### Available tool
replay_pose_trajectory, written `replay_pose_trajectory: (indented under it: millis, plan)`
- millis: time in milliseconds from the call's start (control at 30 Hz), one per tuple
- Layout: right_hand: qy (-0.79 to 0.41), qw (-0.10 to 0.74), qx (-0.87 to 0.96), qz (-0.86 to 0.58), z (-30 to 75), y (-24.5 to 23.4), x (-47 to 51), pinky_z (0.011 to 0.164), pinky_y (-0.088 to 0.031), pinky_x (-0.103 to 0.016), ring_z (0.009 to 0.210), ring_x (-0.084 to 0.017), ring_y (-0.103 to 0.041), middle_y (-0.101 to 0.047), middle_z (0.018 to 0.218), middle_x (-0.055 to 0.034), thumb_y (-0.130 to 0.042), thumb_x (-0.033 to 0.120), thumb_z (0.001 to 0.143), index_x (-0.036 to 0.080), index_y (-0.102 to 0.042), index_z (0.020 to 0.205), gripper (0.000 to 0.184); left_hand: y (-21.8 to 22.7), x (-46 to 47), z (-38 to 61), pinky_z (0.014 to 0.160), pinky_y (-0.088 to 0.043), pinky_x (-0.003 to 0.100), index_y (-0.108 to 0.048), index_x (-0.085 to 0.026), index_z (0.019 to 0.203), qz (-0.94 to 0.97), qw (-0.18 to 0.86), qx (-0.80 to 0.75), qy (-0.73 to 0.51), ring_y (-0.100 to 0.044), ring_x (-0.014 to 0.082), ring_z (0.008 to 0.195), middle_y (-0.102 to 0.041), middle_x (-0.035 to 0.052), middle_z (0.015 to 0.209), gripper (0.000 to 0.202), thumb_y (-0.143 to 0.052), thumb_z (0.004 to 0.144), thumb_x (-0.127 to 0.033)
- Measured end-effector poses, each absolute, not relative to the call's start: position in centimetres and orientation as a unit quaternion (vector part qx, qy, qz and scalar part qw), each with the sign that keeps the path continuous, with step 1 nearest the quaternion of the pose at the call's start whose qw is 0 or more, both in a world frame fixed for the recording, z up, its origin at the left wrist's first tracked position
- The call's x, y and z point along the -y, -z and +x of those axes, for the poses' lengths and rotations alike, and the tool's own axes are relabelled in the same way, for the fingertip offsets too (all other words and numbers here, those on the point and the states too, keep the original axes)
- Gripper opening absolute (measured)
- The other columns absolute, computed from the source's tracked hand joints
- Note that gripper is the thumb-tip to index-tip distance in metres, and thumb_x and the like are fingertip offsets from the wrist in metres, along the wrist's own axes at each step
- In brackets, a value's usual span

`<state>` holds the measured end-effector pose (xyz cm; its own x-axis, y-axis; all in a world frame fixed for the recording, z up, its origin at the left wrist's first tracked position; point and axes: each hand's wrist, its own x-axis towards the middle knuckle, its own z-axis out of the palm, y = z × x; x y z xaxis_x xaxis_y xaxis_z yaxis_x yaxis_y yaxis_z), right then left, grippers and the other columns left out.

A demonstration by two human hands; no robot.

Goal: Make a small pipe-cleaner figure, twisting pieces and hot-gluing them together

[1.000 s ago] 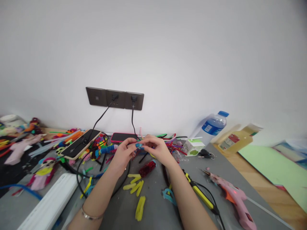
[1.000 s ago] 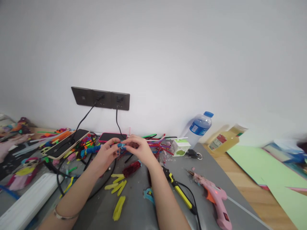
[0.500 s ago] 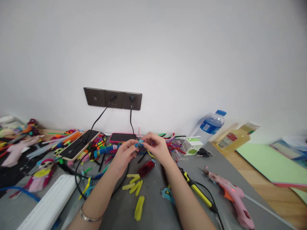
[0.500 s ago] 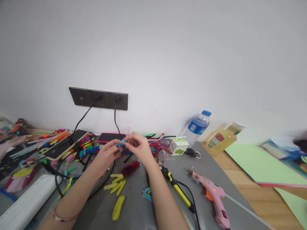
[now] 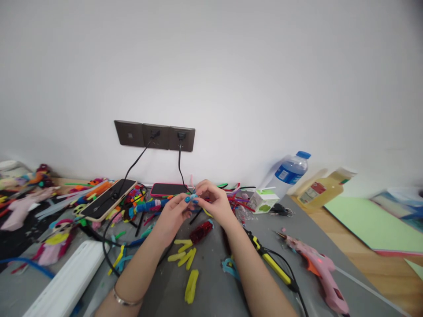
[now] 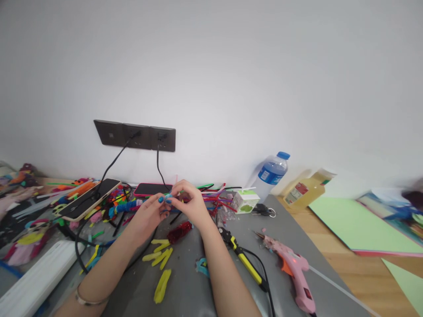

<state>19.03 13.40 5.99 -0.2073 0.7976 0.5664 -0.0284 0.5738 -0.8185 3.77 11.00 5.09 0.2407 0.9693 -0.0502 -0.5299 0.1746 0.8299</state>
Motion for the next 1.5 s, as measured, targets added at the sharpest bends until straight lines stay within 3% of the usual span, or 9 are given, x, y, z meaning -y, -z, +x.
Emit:
replay_pose_trajectory:
  millis: [400, 633, 800, 967, 1333, 1500]
  plan:
    - [-0.457, 0.521, 0.674, -0.256, 19.8, -5.7, -13.5, 0.066, -0.05, -0.029, 0.08, -0.017, -0.06, -0.062, 0.094, -0.0068, -0.075, 0.047, 0.077, 0.021, -0.072, 0.097, 0.033, -4.6, -11.1, 3.5, 0.061, -0.042, 0.021, -0.074, -0.014, 0.08, 0.322, 0.737, -0.287, -0.521, -0.056, 0.0106, 0.069, -0.067, 0.0027, 0.077, 0.029, -0.086, 0.064, -0.035]
    - [-0.441, 0.501, 0.703, -0.246, 20.2, -6.4, -13.2, 0.067, -0.05, -0.03, 0.081, -0.018, -0.059, -0.063, 0.089, -0.0059, -0.074, 0.036, 0.081, 0.022, -0.076, 0.094, 0.019, -4.7, -11.1, 3.5, 0.056, -0.039, 0.021, -0.073, -0.015, 0.078, 0.336, 0.728, -0.305, -0.515, -0.051, 0.0098, 0.062, -0.062, 0.0002, 0.068, 0.029, -0.084, 0.065, -0.038]
    - [-0.43, 0.488, 0.711, -0.267, 20.0, -6.4, -13.2, 0.066, -0.05, -0.03, 0.079, -0.017, -0.059, -0.062, 0.09, -0.0059, -0.073, 0.036, 0.081, 0.022, -0.075, 0.095, 0.02, -4.9, -11.1, 3.7, 0.051, -0.034, 0.021, -0.069, -0.016, 0.072, 0.334, 0.711, -0.331, -0.523, -0.044, 0.0085, 0.054, -0.056, -0.0019, 0.06, 0.027, -0.083, 0.064, -0.037]
    - [-0.398, 0.507, 0.715, -0.271, 20.1, -6.5, -13.2, 0.063, -0.049, -0.029, 0.078, -0.018, -0.06, -0.064, 0.085, -0.0058, -0.072, 0.034, 0.082, 0.021, -0.076, 0.093, 0.017, -5.2, -11.0, 3.7, 0.051, -0.035, 0.02, -0.074, -0.016, 0.084, 0.333, 0.727, -0.316, -0.511, -0.044, 0.0078, 0.055, -0.058, -0.0012, 0.063, 0.033, -0.087, 0.059, -0.034]
    - [-0.359, 0.523, 0.725, -0.27, 20.1, -6.8, -13.2, 0.062, -0.048, -0.031, 0.074, -0.018, -0.06, -0.066, 0.079, -0.0061, -0.073, 0.041, 0.081, 0.021, -0.075, 0.085, 0.021, -4.7, -10.9, 4.0, 0.054, -0.037, 0.02, -0.075, -0.017, 0.08, 0.314, 0.738, -0.303, -0.515, -0.047, 0.0082, 0.059, -0.061, -0.0003, 0.067, 0.026, -0.086, 0.061, -0.03]
    - [-0.365, 0.52, 0.722, -0.275, 20.1, -6.7, -13.1, 0.061, -0.046, -0.03, 0.072, -0.017, -0.059, -0.064, 0.081, -0.0057, -0.074, 0.037, 0.08, 0.02, -0.073, 0.086, 0.018, -5.0, -10.7, 4.2, 0.052, -0.034, 0.02, -0.075, -0.017, 0.08, 0.304, 0.745, -0.298, -0.514, -0.048, 0.0087, 0.06, -0.064, 0.0012, 0.073, 0.026, -0.086, 0.061, -0.031]
